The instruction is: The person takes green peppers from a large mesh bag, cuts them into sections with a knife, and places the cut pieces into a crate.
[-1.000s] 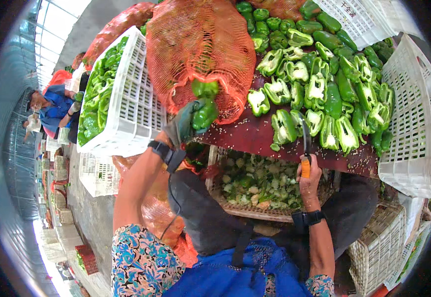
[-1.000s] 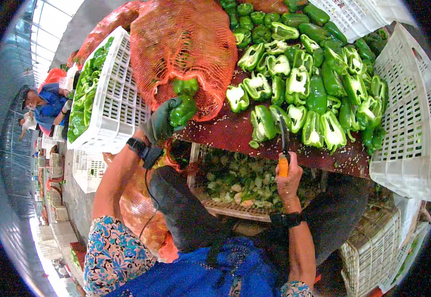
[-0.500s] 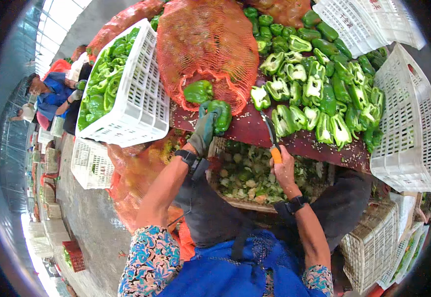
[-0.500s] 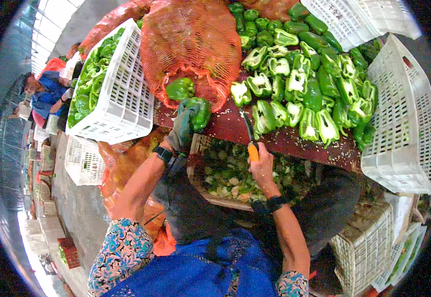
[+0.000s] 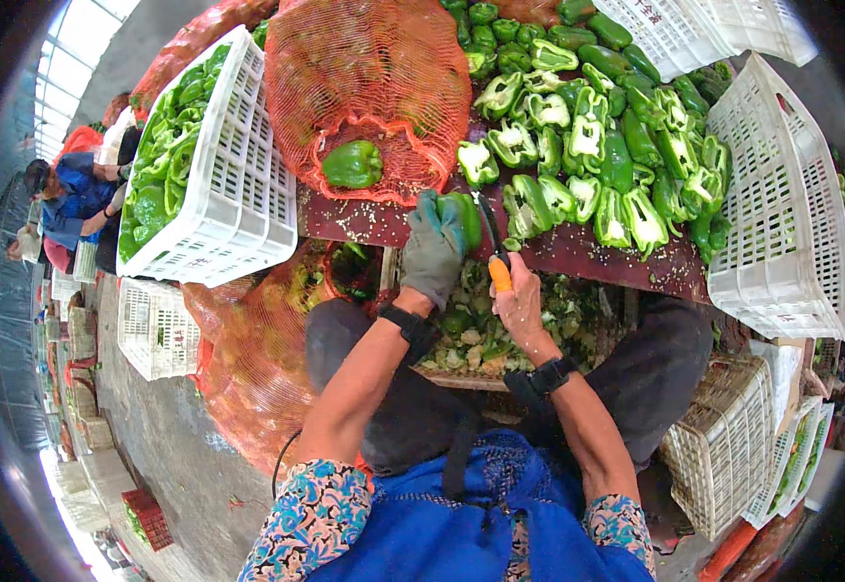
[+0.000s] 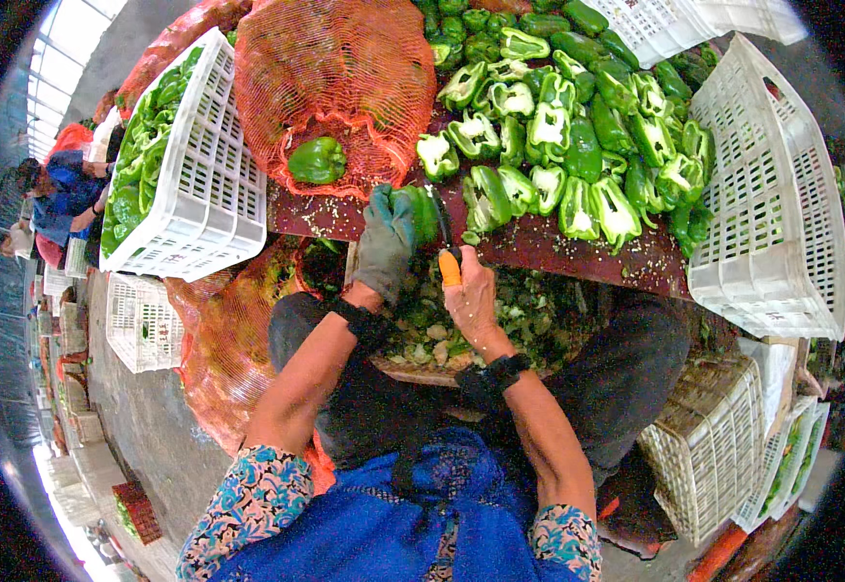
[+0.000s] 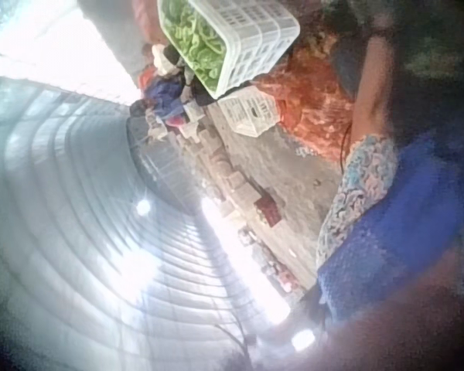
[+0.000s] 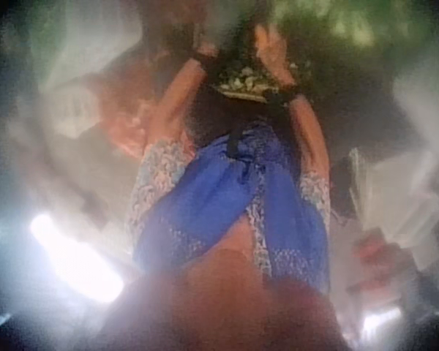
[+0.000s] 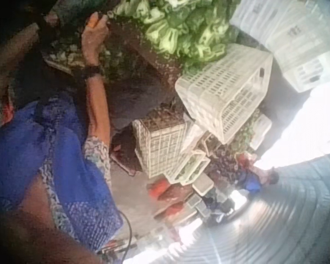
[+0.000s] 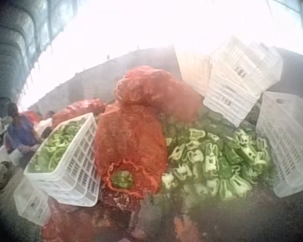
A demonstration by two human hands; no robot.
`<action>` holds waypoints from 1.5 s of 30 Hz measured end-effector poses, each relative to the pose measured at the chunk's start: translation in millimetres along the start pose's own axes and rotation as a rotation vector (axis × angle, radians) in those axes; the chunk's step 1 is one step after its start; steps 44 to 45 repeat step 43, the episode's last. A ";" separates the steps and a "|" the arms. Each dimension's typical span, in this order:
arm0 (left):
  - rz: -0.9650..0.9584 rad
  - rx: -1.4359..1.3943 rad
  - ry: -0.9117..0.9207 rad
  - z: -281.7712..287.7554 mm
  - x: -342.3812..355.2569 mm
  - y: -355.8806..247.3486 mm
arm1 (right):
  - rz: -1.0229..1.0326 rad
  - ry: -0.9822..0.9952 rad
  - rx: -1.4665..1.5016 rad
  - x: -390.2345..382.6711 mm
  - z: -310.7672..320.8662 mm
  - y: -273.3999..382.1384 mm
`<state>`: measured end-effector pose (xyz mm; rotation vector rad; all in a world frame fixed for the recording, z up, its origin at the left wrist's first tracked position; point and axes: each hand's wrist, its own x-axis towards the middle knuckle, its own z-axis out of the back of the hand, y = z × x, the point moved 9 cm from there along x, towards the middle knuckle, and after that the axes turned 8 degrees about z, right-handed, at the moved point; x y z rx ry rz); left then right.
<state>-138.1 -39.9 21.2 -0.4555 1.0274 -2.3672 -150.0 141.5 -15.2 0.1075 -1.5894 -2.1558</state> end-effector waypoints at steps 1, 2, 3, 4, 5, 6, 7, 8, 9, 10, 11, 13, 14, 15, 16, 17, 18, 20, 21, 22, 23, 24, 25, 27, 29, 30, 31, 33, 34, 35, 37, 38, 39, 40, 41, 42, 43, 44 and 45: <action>0.020 0.019 -0.004 -0.7 0.5 1.3 | -0.018 0.023 -0.002 -1.2 -2.1 -1.1; 0.033 0.028 0.018 -4.2 0.8 1.6 | 0.045 0.002 0.013 -1.3 -0.6 4.5; 0.046 0.035 -0.004 -3.6 0.8 1.8 | 0.077 0.002 0.012 -2.2 -1.2 7.1; 0.053 0.035 -0.002 -4.9 0.2 1.8 | 0.093 0.010 0.004 -2.8 -2.9 7.9; 0.056 0.036 -0.021 -4.4 -0.8 1.0 | 0.092 0.013 0.008 -3.7 -3.9 7.1; 0.024 0.037 -0.023 -5.7 -2.0 -3.0 | 0.073 0.022 0.003 -3.9 -4.8 4.5; -0.010 0.037 -0.046 -5.9 -4.0 -7.8 | 0.029 0.043 0.000 -4.3 -5.7 -0.1; -0.043 0.038 -0.067 -6.5 -6.3 -12.6 | 0.045 0.032 -0.007 -3.5 -3.1 1.0; -0.052 0.041 -0.079 -7.9 -8.4 -15.4 | 0.034 0.034 -0.012 -2.2 -0.7 0.4; -0.060 0.043 -0.091 -10.0 -10.3 -18.4 | -0.053 0.063 -0.039 -1.6 0.2 -6.3; -0.058 0.046 -0.069 -14.2 -11.2 -19.6 | 0.051 0.052 -0.069 2.1 6.1 4.6; -0.046 0.085 -0.073 -16.2 -11.6 -19.6 | 0.051 0.089 -0.182 7.8 16.2 10.1; -0.035 0.096 -0.068 -16.8 -11.3 -18.4 | -0.104 0.108 -0.177 7.5 17.7 1.4; -0.036 0.101 -0.093 -14.3 -11.1 -18.4 | -0.107 0.137 -0.217 10.7 17.8 5.8; -0.024 0.132 -0.067 -16.1 -10.1 -16.6 | -0.111 0.165 -0.258 13.7 16.5 10.4; -0.038 0.133 -0.071 -15.0 -10.4 -17.1 | -0.112 0.195 -0.295 15.9 15.3 14.9; -0.037 0.135 -0.079 -14.1 -10.2 -17.1 | -0.131 0.192 -0.425 18.3 15.2 17.7; -0.041 0.184 -0.097 -13.5 -8.9 -17.9 | -0.157 0.188 -0.478 21.2 12.8 22.2; -0.029 0.191 -0.083 -15.1 -7.8 -16.4 | -0.161 0.185 -0.505 22.6 12.9 23.1; -0.014 0.197 -0.055 -18.2 -7.2 -14.2 | -0.161 0.225 -0.537 23.6 11.1 21.9; -0.009 0.197 -0.047 -20.0 -5.8 -13.7 | -0.157 0.245 -0.547 25.9 9.5 20.7; 0.059 0.175 -0.005 -24.6 -4.0 -7.9 | -0.151 0.264 -0.558 28.5 7.5 19.1; 0.027 0.170 -0.026 -22.2 -4.6 -9.7 | -0.149 0.280 -0.570 31.1 5.3 16.8; -0.036 0.159 -0.069 -14.9 -2.4 -12.5 | -0.225 0.305 -0.512 28.3 2.5 5.2; 0.011 0.162 -0.011 -19.8 2.9 -11.2 | -0.166 0.264 -0.563 14.9 0.5 4.3; 0.067 0.169 0.053 -23.8 4.8 -8.2 | -0.154 0.248 -0.588 11.2 -5.4 0.6; 0.066 0.176 0.058 -21.3 -1.1 -8.8 | -0.135 0.235 -0.612 -0.3 -14.2 -2.8; 0.095 0.184 0.112 -21.0 2.4 -19.0 | -0.065 0.181 -0.683 -0.5 -24.7 -4.6; 0.110 0.176 0.165 -22.4 0.4 -22.6 | -0.132 0.253 -0.684 -2.9 -34.7 -15.8; 0.125 0.139 0.176 -20.5 3.8 -27.0 | -0.032 0.135 -0.736 -8.3 -34.7 -4.8; 0.176 0.084 0.171 -19.1 -1.1 -18.0 | -0.159 0.183 -0.577 -6.1 -41.2 -29.6; 0.144 0.060 0.114 -16.0 0.5 -12.0 | -0.122 0.156 -0.486 -6.6 -41.7 -35.8; 0.225 0.001 0.086 -16.3 4.4 7.2 | -0.062 0.132 -0.392 -8.7 -41.2 -41.4; 0.271 -0.028 0.104 -20.0 5.5 25.6 | -0.124 0.126 -0.340 -6.8 -40.9 -57.0; 0.301 -0.063 0.106 -23.1 10.4 42.1 | -0.098 0.113 -0.276 -5.5 -41.1 -63.2; 0.356 -0.247 0.114 -29.6 12.8 60.9 | -0.064 0.094 -0.209 -5.6 -39.2 -68.4; 0.410 -0.438 0.117 -39.1 16.0 78.7 | -0.143 0.078 -0.181 -6.4 -36.2 -82.8; 0.410 -0.438 0.117 -39.1 16.0 78.7 | -0.143 0.078 -0.181 -6.4 -36.2 -82.8; 0.410 -0.438 0.117 -39.1 16.0 78.7 | -0.143 0.078 -0.181 -6.4 -36.2 -82.8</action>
